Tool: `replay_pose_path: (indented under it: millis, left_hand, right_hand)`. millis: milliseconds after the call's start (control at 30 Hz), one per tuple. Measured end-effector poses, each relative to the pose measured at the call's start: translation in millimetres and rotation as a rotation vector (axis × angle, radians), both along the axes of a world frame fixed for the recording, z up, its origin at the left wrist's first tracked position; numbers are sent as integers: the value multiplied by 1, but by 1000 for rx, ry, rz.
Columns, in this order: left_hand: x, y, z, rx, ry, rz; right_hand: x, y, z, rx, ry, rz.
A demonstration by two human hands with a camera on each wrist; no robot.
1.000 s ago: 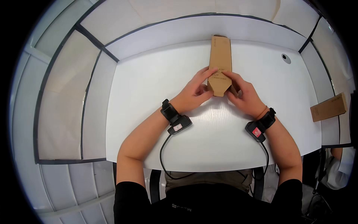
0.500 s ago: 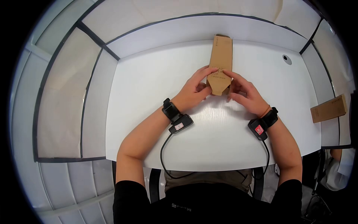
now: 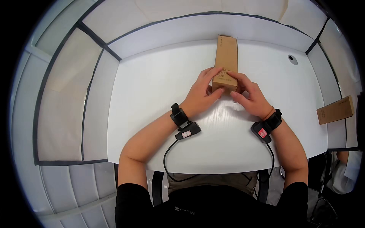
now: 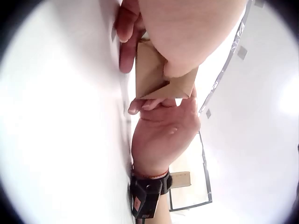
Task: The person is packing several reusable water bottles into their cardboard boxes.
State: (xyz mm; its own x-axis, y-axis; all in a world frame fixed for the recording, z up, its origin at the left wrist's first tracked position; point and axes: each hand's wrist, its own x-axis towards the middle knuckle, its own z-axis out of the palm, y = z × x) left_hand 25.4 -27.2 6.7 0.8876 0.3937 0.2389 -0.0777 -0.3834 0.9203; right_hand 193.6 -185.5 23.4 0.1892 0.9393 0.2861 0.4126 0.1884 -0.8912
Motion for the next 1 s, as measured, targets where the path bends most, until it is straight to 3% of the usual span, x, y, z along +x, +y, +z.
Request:
replay_pose_path:
  millis: [333, 633, 833, 933, 1000]
  left_hand:
    - [2, -14, 11, 119, 63, 89]
    - [2, -13, 7, 32, 40, 81]
    - [-2, -8, 9, -280, -21, 39]
    - [1, -7, 13, -261, 136, 120]
    - [1, -1, 14, -327, 152, 75]
  right_hand:
    - [-4, 8, -9, 17, -198, -205]
    - [-8, 5, 0, -1, -258, -218]
    - [-8, 1, 4, -12, 54, -144]
    - [-9, 5, 2, -73, 86, -174]
    - [-8, 7, 0, -67, 94, -207]
